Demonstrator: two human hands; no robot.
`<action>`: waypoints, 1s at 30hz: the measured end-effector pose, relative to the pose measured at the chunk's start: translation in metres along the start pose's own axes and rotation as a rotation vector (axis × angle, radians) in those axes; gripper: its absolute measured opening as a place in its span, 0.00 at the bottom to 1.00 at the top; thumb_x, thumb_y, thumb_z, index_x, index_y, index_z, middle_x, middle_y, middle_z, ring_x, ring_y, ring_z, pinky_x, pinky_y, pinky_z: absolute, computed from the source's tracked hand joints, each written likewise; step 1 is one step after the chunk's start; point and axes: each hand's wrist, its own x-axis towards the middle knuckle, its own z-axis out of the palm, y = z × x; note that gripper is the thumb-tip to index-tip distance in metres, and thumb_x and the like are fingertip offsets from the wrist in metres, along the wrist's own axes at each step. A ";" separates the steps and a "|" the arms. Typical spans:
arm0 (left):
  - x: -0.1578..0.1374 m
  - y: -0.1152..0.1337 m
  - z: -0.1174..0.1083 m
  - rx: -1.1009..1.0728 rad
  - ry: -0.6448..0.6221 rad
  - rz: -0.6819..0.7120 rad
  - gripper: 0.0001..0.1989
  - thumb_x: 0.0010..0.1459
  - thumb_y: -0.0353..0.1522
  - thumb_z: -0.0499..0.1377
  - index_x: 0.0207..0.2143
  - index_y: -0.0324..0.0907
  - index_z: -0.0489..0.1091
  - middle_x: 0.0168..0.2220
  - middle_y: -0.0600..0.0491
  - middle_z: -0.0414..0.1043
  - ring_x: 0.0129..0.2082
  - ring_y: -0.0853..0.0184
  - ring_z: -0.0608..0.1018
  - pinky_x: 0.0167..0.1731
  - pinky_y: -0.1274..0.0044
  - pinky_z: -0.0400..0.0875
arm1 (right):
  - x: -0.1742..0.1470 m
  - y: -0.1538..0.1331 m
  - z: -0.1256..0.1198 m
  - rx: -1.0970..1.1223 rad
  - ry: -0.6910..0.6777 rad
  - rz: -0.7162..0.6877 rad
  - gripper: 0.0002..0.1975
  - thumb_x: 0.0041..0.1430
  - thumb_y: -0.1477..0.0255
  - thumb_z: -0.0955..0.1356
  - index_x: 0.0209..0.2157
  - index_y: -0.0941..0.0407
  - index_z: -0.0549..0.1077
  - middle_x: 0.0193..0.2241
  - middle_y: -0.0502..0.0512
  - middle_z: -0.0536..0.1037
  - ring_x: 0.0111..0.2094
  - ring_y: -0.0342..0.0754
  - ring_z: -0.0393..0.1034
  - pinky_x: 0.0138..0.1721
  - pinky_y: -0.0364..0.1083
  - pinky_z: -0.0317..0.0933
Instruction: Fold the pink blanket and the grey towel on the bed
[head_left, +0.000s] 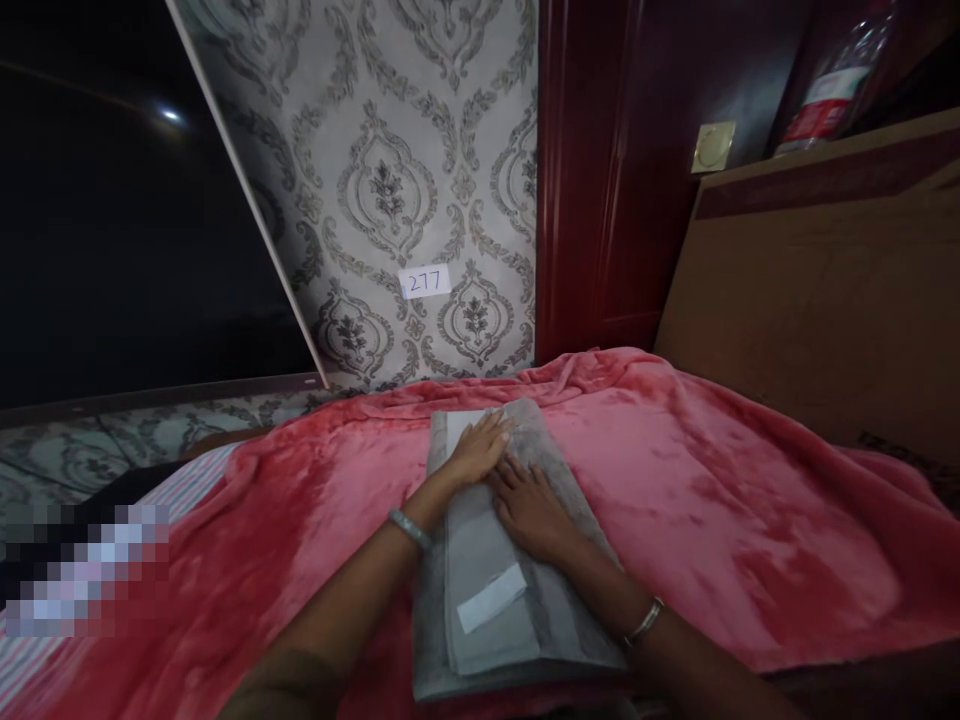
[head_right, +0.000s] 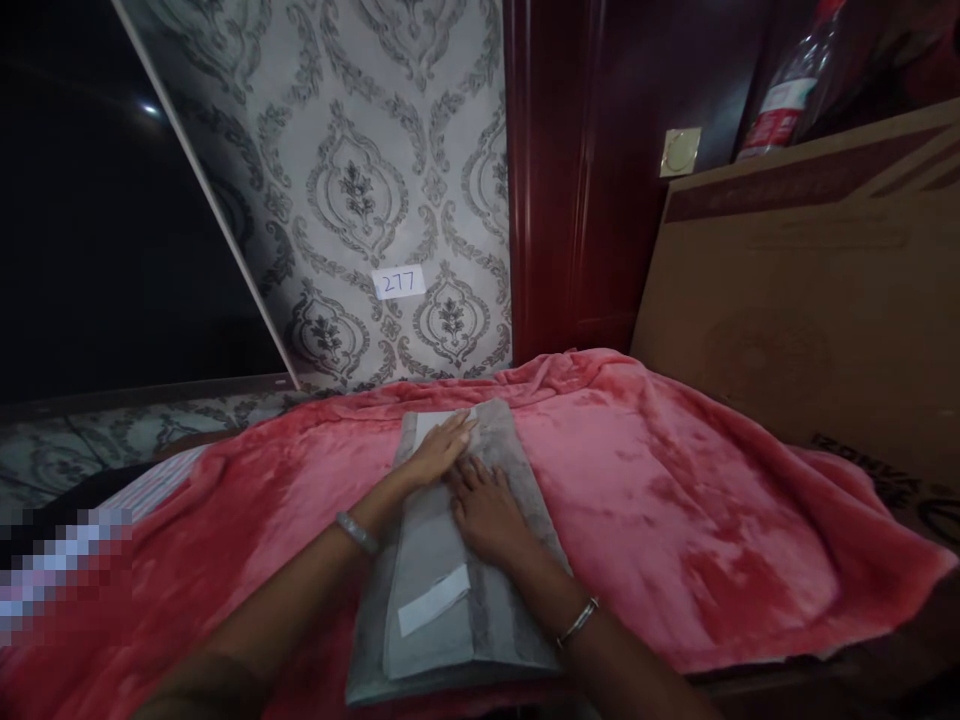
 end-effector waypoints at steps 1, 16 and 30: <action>0.013 -0.003 -0.002 0.023 -0.051 0.010 0.24 0.69 0.39 0.44 0.65 0.56 0.63 0.71 0.56 0.54 0.72 0.63 0.54 0.69 0.59 0.46 | 0.001 0.000 -0.001 0.002 -0.006 0.007 0.28 0.69 0.69 0.57 0.69 0.52 0.58 0.70 0.60 0.55 0.71 0.59 0.45 0.67 0.66 0.41; 0.044 -0.043 0.027 0.249 0.002 -0.018 0.26 0.69 0.38 0.47 0.67 0.48 0.61 0.70 0.50 0.57 0.70 0.54 0.57 0.68 0.56 0.45 | 0.024 0.011 -0.010 0.051 0.086 0.112 0.27 0.68 0.71 0.57 0.66 0.58 0.63 0.67 0.61 0.62 0.69 0.54 0.52 0.69 0.58 0.43; 0.047 -0.036 0.030 0.420 0.093 -0.277 0.29 0.70 0.41 0.41 0.69 0.42 0.57 0.66 0.45 0.63 0.65 0.52 0.65 0.67 0.55 0.49 | 0.087 0.081 0.001 -0.036 -0.052 0.404 0.33 0.70 0.59 0.54 0.72 0.56 0.50 0.73 0.57 0.44 0.73 0.56 0.35 0.68 0.61 0.41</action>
